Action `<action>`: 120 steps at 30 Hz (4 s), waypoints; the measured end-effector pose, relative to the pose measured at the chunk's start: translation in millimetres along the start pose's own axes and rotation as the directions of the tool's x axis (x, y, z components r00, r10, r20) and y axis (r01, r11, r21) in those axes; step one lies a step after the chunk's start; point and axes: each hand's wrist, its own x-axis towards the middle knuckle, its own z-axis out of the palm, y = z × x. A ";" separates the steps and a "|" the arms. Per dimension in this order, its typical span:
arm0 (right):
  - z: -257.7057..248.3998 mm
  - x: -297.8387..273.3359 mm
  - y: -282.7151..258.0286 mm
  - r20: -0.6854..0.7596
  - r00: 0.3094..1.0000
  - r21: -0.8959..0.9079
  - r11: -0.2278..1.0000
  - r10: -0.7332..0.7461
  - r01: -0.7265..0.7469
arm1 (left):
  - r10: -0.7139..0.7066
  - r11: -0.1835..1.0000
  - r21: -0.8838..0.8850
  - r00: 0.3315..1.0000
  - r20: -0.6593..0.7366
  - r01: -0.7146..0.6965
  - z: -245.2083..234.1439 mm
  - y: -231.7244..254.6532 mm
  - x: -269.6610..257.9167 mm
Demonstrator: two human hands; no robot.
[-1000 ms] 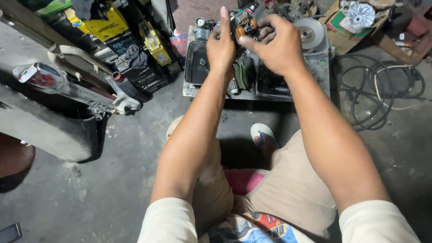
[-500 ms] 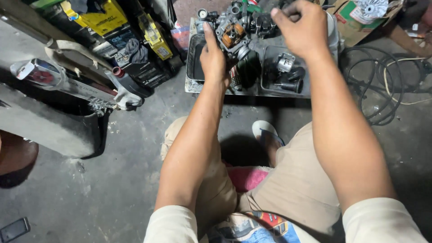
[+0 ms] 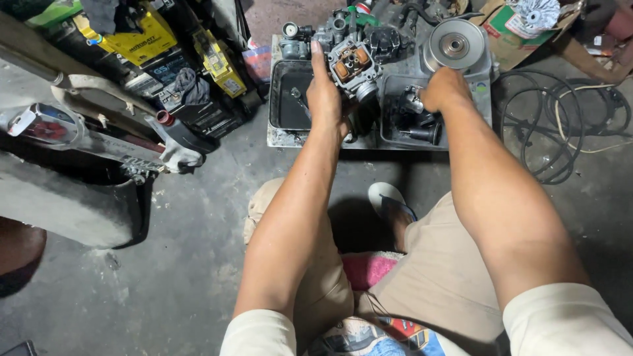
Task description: The person sits on the floor and uses a wire brush to clean a mechanical part. They then pick up a small orange component and attach it to the main assembly, followed by using a power tool to tighten or adjust the part.
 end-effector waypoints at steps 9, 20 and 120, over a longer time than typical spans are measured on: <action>26.2 12.4 -7.8 0.038 0.997 -0.138 0.988 -0.072 0.076 | -0.031 0.998 0.058 1.000 0.000 0.031 4.8 0.4 -1.2; 33.1 -3.4 -13.4 0.093 0.952 -0.079 0.951 -0.292 0.299 | -0.105 0.989 0.111 0.994 0.026 0.102 16.6 -9.1 5.9; 86.0 4.2 -20.0 0.090 0.942 -0.182 0.924 -0.324 0.336 | 0.044 0.968 0.247 0.999 0.019 -0.047 0.4 10.0 19.5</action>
